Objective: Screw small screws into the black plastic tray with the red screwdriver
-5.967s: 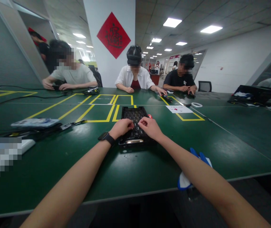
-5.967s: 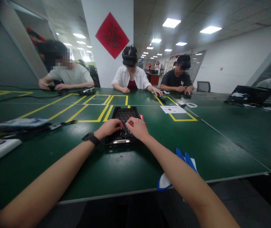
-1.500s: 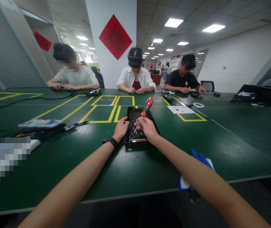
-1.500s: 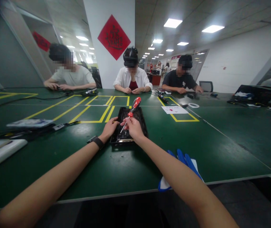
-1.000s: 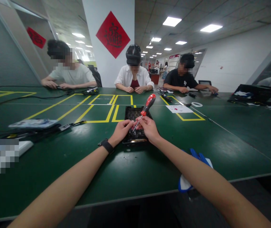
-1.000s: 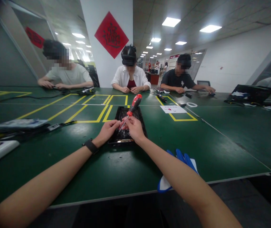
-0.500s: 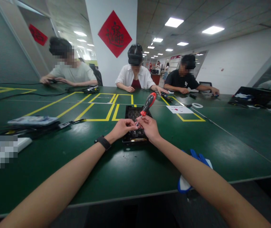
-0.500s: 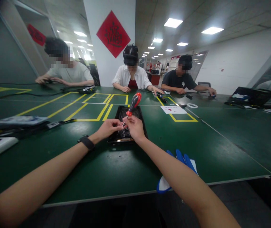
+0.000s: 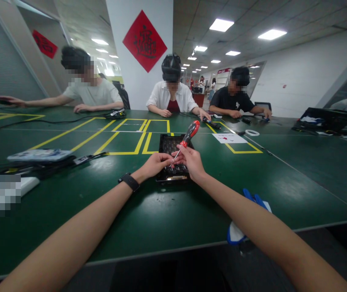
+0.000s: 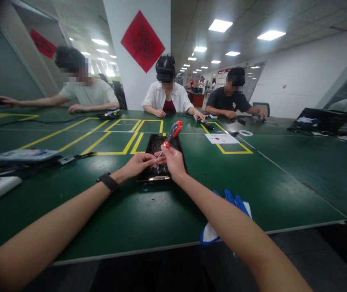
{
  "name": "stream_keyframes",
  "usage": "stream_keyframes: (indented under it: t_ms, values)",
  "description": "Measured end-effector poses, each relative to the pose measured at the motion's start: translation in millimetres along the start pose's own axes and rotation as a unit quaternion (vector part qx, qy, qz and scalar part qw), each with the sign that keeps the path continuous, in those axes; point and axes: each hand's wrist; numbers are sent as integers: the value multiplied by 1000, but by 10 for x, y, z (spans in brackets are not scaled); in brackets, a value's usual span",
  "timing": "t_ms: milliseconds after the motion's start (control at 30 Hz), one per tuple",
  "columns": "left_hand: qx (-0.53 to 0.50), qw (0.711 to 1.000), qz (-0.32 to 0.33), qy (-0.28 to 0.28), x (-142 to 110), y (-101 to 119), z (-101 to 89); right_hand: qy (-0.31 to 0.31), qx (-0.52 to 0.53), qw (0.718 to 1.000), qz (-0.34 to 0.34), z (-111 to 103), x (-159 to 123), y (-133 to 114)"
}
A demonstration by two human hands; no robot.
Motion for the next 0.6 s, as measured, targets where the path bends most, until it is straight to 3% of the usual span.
stream_keyframes:
  t_ms: [233, 400, 600]
  values:
    - [-13, 1000, -19, -10, -16, 25, 11, 5, 62, 998, -1, -22, 5, 16]
    - [-22, 1000, -10, 15, -28, 33, 33, 0, 44, 998, -38, 16, -11, -14]
    - [-16, 1000, -24, -13, -36, 48, -8, -15, 17, 998, -60, 46, -30, -41]
Point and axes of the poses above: each hand's wrist, its own x-axis towards the middle knuckle, its own z-axis out of the palm, y = z × x, and after that the axes turned 12 degrees about -z, right-handed
